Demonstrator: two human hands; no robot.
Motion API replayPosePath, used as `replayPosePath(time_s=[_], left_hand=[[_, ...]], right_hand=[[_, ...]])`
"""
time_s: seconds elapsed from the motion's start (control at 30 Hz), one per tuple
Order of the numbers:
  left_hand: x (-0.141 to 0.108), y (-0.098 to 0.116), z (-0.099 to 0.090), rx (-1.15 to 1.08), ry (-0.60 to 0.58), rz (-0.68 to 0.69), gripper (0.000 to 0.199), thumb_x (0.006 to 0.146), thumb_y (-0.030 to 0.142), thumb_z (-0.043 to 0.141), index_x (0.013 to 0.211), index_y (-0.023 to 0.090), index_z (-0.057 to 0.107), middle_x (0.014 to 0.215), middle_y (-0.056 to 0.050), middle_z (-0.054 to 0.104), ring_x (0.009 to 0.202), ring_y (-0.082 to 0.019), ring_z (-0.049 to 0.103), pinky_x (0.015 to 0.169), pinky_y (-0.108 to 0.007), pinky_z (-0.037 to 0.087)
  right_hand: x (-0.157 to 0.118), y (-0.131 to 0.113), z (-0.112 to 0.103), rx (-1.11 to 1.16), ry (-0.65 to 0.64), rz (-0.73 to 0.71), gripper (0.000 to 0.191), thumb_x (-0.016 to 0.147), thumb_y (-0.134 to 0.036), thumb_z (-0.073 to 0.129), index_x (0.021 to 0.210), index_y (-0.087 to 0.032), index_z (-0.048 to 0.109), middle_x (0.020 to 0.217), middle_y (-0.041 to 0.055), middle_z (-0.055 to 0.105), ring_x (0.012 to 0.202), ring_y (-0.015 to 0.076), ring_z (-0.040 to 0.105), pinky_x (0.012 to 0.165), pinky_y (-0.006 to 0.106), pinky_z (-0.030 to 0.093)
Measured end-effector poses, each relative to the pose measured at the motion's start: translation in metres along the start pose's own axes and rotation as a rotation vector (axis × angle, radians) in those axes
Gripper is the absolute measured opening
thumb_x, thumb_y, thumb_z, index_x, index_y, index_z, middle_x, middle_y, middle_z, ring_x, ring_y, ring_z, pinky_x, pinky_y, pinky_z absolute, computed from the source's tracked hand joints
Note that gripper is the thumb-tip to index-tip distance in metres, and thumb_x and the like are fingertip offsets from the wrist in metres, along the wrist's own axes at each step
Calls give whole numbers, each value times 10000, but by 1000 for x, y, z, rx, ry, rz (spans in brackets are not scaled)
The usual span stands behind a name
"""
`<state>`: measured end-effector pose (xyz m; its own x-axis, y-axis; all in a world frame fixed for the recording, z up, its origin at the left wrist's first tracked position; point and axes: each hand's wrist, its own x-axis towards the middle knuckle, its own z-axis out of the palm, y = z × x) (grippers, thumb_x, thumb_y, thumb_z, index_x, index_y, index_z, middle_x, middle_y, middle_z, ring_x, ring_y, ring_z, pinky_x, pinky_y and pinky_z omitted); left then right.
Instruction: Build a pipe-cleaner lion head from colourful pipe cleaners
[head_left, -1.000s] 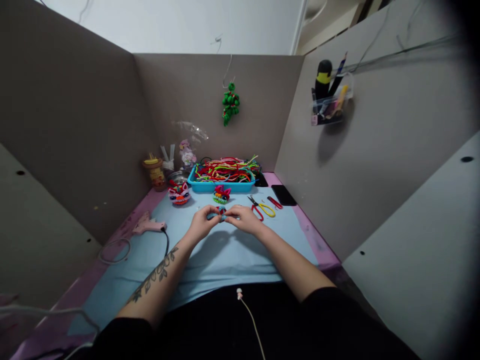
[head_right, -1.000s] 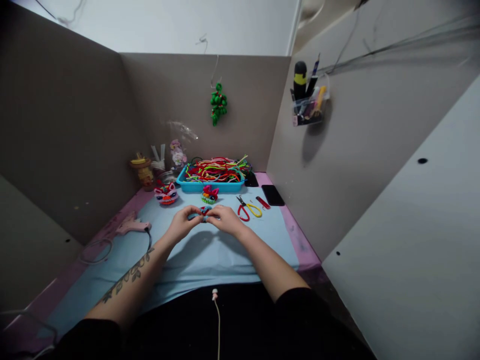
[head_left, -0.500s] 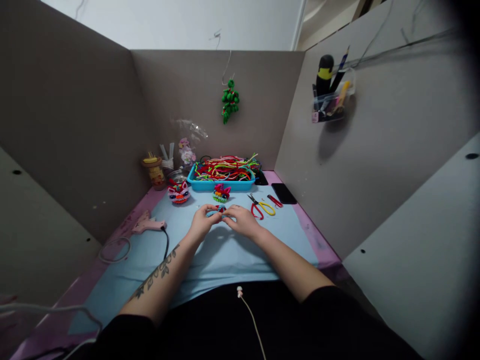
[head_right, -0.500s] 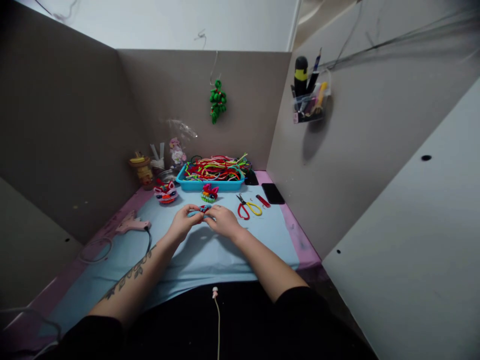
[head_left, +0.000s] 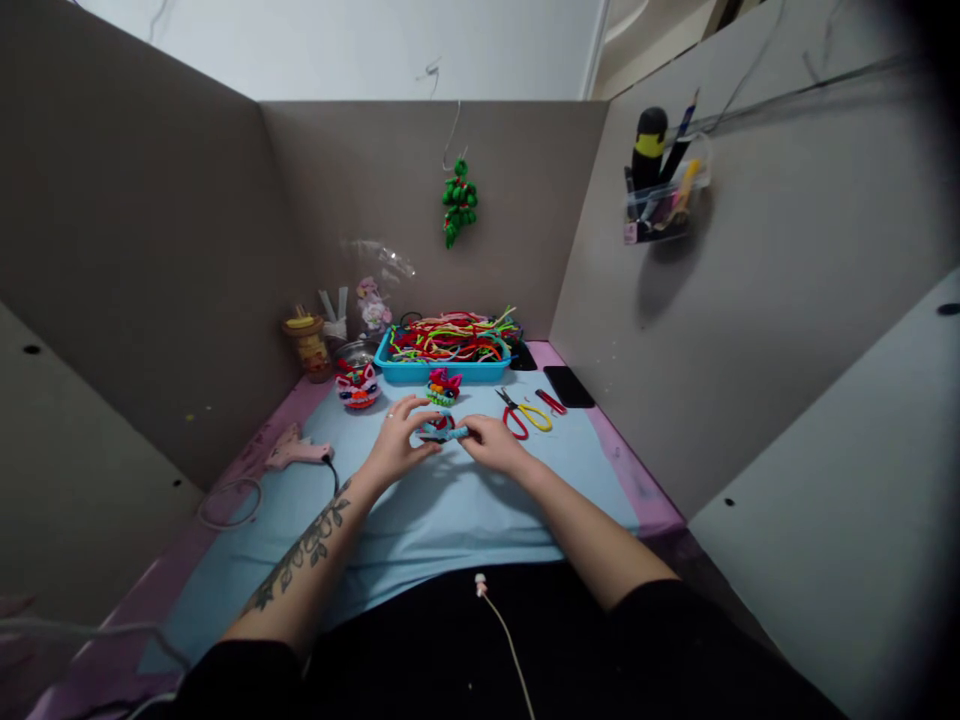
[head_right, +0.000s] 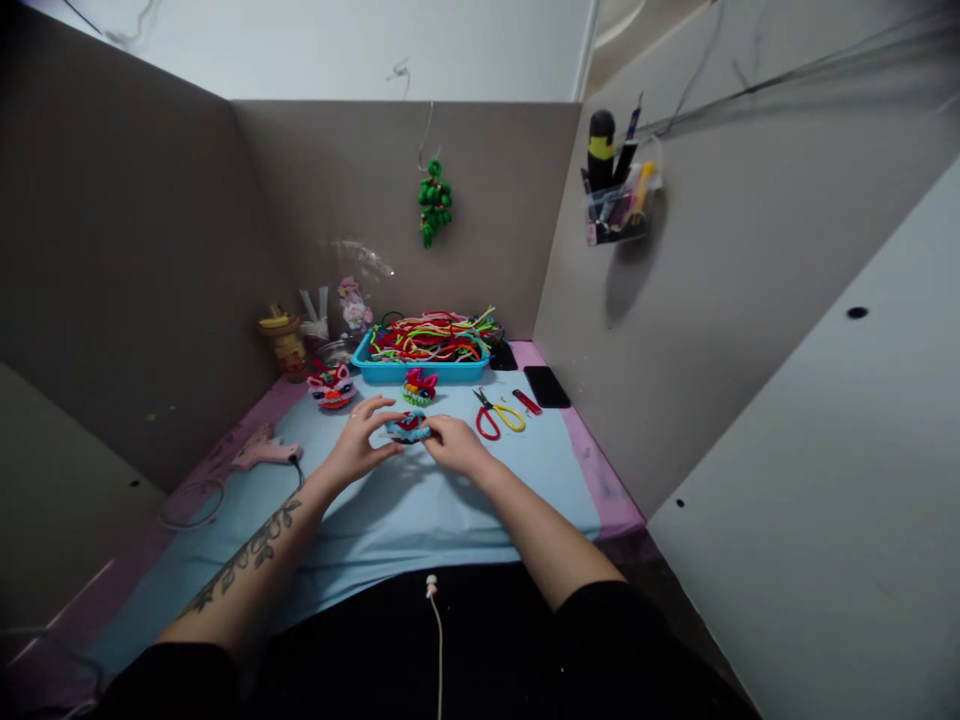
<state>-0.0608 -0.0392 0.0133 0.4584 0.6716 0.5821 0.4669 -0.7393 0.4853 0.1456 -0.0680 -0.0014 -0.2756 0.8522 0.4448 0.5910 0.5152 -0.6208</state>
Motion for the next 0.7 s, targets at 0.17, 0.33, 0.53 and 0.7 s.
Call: replayPosePath(time_s=[0.17, 0.33, 0.53, 0.7], left_hand=[[-2, 5, -4, 165, -98, 160, 122, 807, 261, 630, 920, 239, 669, 946, -42, 708, 1009, -227, 602, 1026, -505, 305], [-6, 10, 1, 46, -75, 121, 129, 849, 261, 566, 916, 192, 652, 890, -59, 706, 810, -166, 648, 780, -293, 491], [-7, 13, 7, 23, -72, 56, 113, 821, 261, 596, 889, 197, 660, 864, -39, 706, 781, -157, 656, 744, -259, 502], [-7, 15, 11, -114, -13, -37, 89, 780, 261, 642, 815, 179, 647, 777, -16, 703, 695, -134, 649, 670, -226, 507]], right_hand=[[-1, -1, 0, 257, -62, 94, 143, 759, -219, 536, 831, -162, 646, 655, -22, 564, 589, 98, 473, 566, 202, 361], [0, -6, -2, 370, -87, 156, 198, 720, -286, 613, 872, -160, 629, 610, -46, 518, 531, 78, 421, 526, 194, 347], [-1, -9, 0, 340, -38, 160, 163, 703, -263, 628, 818, -149, 654, 582, -42, 529, 527, 77, 435, 533, 194, 357], [-3, -9, 6, 380, 8, 143, 192, 709, -282, 632, 842, -146, 658, 594, -38, 545, 520, 78, 434, 516, 193, 353]])
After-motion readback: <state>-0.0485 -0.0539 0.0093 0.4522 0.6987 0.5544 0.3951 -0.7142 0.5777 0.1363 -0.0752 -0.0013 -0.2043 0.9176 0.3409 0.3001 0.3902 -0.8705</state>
